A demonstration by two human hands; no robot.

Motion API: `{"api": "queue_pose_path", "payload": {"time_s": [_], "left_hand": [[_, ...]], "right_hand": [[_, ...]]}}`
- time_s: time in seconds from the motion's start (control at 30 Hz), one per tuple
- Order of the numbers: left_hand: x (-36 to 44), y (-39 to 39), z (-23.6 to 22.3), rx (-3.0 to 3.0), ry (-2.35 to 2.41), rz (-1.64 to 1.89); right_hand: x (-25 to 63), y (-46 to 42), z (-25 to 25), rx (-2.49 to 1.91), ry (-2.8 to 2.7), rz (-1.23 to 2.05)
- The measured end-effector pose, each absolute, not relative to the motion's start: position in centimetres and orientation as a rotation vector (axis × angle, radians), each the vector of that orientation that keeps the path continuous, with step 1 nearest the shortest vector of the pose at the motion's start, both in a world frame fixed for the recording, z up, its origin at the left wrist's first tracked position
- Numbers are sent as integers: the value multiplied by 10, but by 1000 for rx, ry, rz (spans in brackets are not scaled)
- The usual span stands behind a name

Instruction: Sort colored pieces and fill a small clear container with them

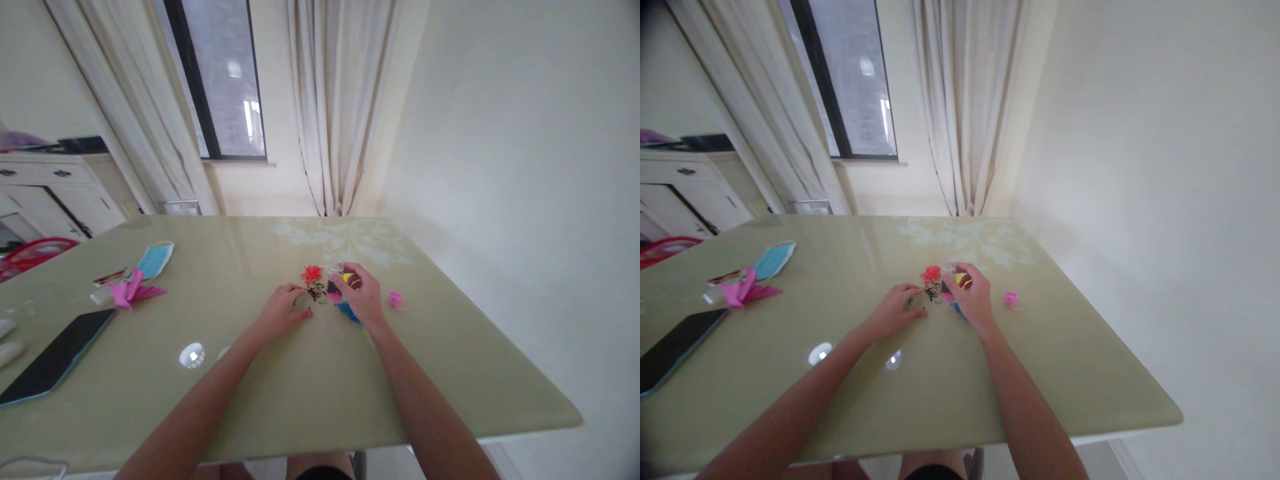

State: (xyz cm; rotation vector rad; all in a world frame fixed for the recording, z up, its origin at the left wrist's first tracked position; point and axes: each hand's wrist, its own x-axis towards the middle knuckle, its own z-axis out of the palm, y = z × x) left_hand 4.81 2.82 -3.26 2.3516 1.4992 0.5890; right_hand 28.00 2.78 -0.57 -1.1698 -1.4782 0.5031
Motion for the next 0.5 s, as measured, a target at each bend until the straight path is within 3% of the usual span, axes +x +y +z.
{"api": "queue_pose_path", "payload": {"time_s": [0.13, 0.5], "left_hand": [[66, 25, -41, 2455, 1494, 697], [61, 20, -25, 2418, 1488, 550]], "right_hand": [[279, 26, -4, -1167, -1483, 503], [281, 29, -5, -1157, -1458, 514]]}}
